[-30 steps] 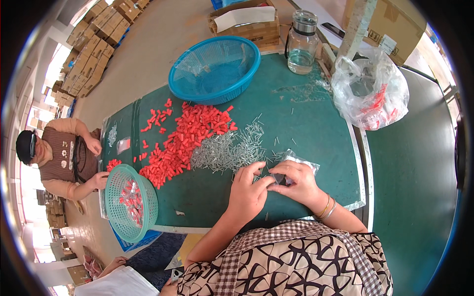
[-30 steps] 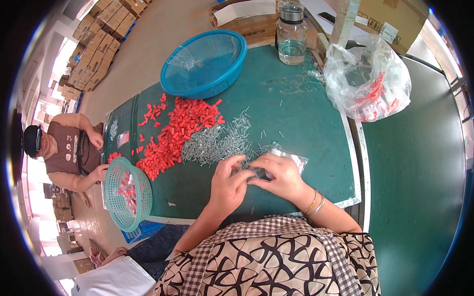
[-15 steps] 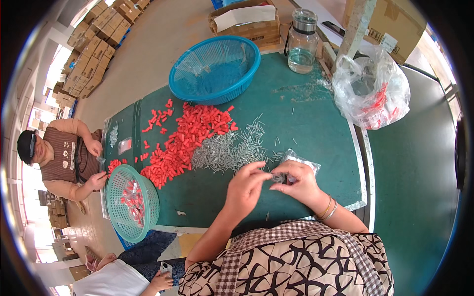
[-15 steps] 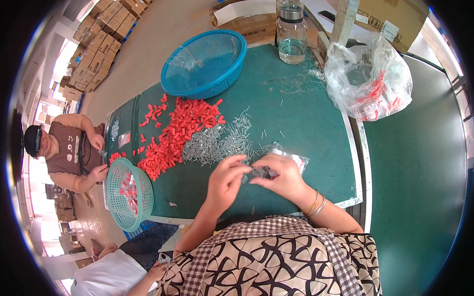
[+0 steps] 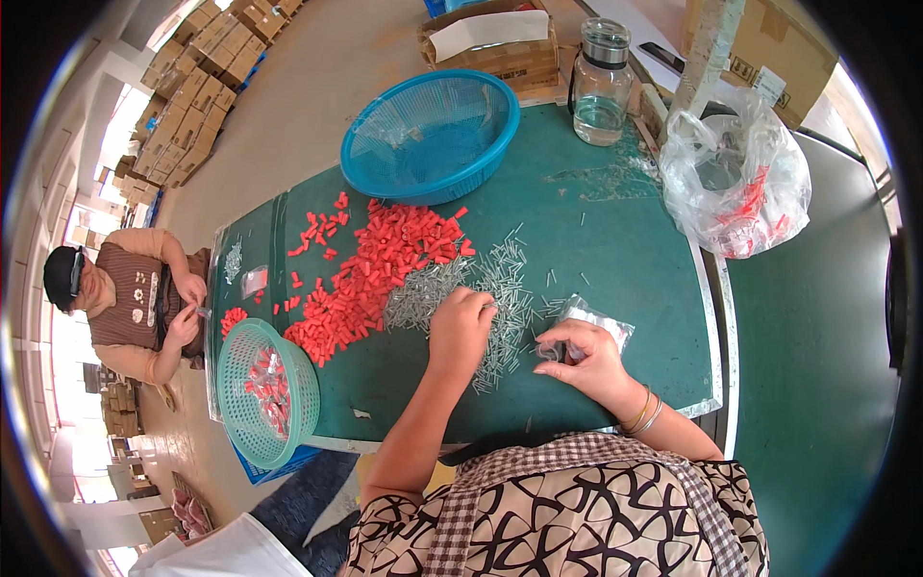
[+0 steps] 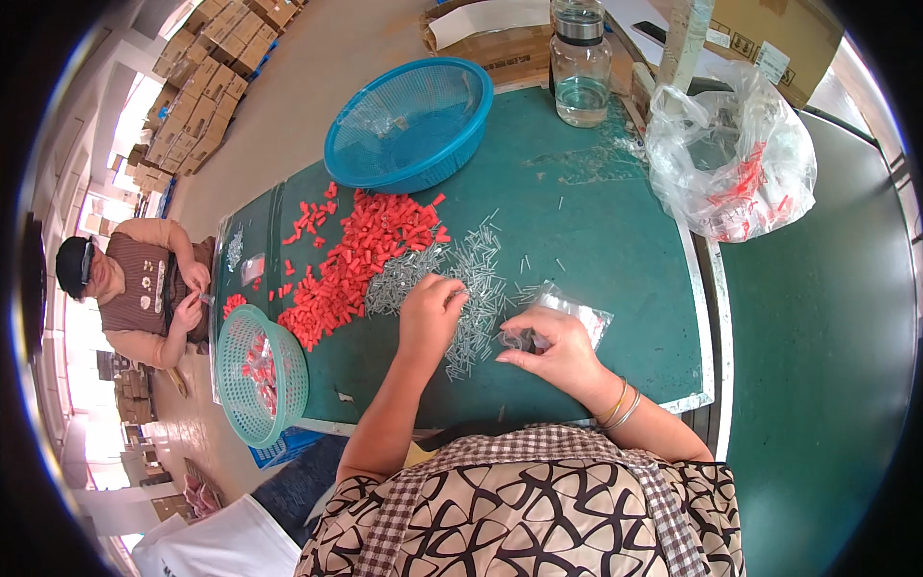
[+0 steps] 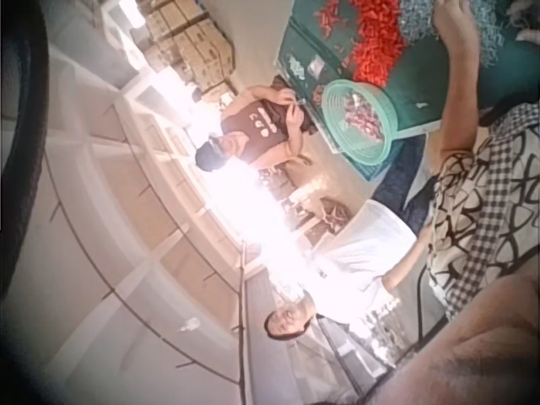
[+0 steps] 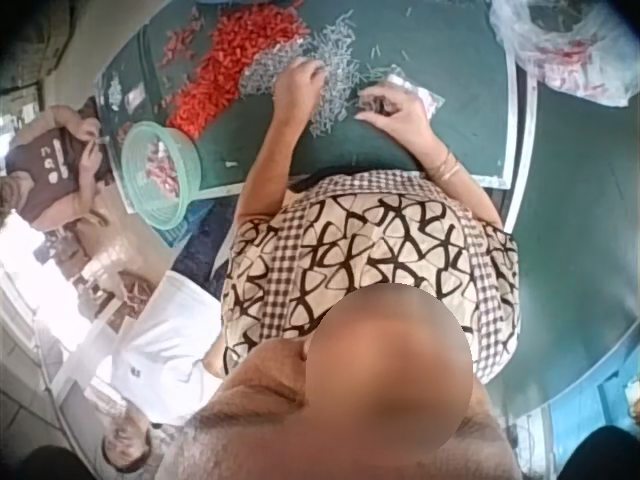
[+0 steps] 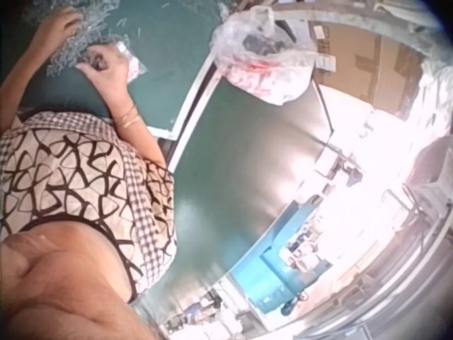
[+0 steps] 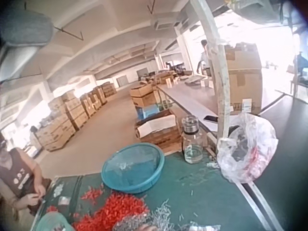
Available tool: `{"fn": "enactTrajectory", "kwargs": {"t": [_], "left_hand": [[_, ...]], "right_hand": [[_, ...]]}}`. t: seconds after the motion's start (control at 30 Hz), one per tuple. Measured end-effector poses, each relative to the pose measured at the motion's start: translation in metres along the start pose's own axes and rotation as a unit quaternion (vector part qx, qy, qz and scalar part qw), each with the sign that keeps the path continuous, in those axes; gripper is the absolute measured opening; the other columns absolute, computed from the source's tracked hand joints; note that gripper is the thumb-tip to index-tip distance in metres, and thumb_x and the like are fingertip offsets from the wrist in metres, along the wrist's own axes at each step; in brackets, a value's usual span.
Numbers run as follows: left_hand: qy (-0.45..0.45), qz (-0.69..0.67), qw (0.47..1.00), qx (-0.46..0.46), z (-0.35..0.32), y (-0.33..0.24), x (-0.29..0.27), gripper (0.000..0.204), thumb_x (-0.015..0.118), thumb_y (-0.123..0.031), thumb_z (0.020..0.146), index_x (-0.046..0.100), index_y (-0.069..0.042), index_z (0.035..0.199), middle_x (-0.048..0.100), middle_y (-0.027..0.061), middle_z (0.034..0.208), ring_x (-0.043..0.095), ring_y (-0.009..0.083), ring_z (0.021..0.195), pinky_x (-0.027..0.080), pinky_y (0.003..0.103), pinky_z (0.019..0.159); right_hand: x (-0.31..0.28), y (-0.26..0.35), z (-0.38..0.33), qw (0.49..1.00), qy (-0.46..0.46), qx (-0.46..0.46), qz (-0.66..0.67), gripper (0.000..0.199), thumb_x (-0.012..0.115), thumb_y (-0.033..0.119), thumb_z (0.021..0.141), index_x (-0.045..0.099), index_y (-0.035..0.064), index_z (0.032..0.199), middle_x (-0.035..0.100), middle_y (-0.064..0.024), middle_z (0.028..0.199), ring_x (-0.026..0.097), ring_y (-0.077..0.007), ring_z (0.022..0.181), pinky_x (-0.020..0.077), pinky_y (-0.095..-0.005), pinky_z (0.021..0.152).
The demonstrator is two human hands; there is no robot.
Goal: The person picks up a red plastic piece and a metal pin, inserts the pin into the plastic piece by hand, and places the assembled unit into a small plastic bag. After repeating this process, the person sets the bag down on the table.
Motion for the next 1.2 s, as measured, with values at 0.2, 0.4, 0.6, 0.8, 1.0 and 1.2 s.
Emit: {"fn": "enactTrajectory", "kwargs": {"t": [0.2,0.4,0.6,0.8,1.0,1.2], "left_hand": [[-0.037,-0.216,0.968,-0.122,-0.007,0.028,-0.006,0.012,0.068,-0.005,0.082,0.066,-0.001,0.093,0.059,0.0015,0.078,0.057,0.0097,0.066,0.045,0.025,0.058],[0.030,-0.377,0.876,-0.300,-0.021,0.042,0.006,0.018,0.062,-0.012,0.090,0.065,0.002,0.100,0.065,0.0014,0.077,0.053,0.0046,0.055,0.043,0.019,0.049],[0.025,-0.398,0.867,-0.300,-0.024,0.043,0.007,0.017,0.064,-0.010,0.088,0.066,0.001,0.101,0.062,0.0014,0.074,0.055,0.0058,0.057,0.046,0.020,0.050],[-0.034,-0.276,0.939,-0.202,-0.025,0.044,-0.002,0.012,0.067,-0.006,0.085,0.068,0.000,0.095,0.061,0.0008,0.077,0.055,0.0055,0.060,0.045,0.019,0.052],[-0.023,-0.323,0.925,-0.197,-0.026,0.037,-0.004,0.011,0.066,-0.005,0.085,0.068,0.001,0.094,0.060,0.0019,0.081,0.054,0.0061,0.060,0.044,0.020,0.053],[-0.030,-0.276,0.951,-0.135,-0.029,0.017,-0.010,0.009,0.066,-0.004,0.086,0.067,0.001,0.094,0.060,0.0025,0.083,0.055,0.0064,0.063,0.043,0.021,0.054]], "right_hand": [[-0.002,0.001,0.004,1.000,0.005,0.002,0.029,0.035,0.085,0.014,0.067,0.068,0.0072,0.097,0.066,-0.0034,0.086,0.056,-0.0129,0.066,0.0433,-0.0262,0.056],[-0.001,-0.003,0.001,0.998,-0.001,0.002,0.057,0.036,0.085,0.013,0.066,0.068,0.0074,0.097,0.067,-0.0032,0.086,0.055,-0.0121,0.066,0.0425,-0.0249,0.055],[0.000,-0.003,-0.002,0.997,0.005,0.006,0.082,0.035,0.082,0.004,0.069,0.067,0.0059,0.100,0.065,-0.0023,0.087,0.054,-0.0054,0.066,0.0387,-0.0202,0.053],[0.001,0.003,-0.003,0.995,0.005,0.033,0.093,0.035,0.083,0.006,0.067,0.068,0.0069,0.098,0.065,-0.0023,0.084,0.058,-0.0105,0.070,0.0435,-0.0242,0.059],[0.000,0.005,0.000,0.997,-0.018,-0.018,0.068,0.030,0.080,0.000,0.068,0.068,0.0046,0.095,0.063,-0.0040,0.081,0.053,-0.0110,0.066,0.0436,-0.0247,0.059],[0.000,0.003,0.003,0.999,-0.002,0.041,0.030,0.034,0.080,0.007,0.070,0.067,0.0061,0.101,0.057,-0.0019,0.075,0.053,-0.0120,0.067,0.0432,-0.0268,0.059]]}}
Point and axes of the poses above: each hand's wrist, its own z-axis towards the middle knuckle, its own x-axis out of the palm, y = z × x, the point moved 7 cm from there along z, towards the middle knuckle
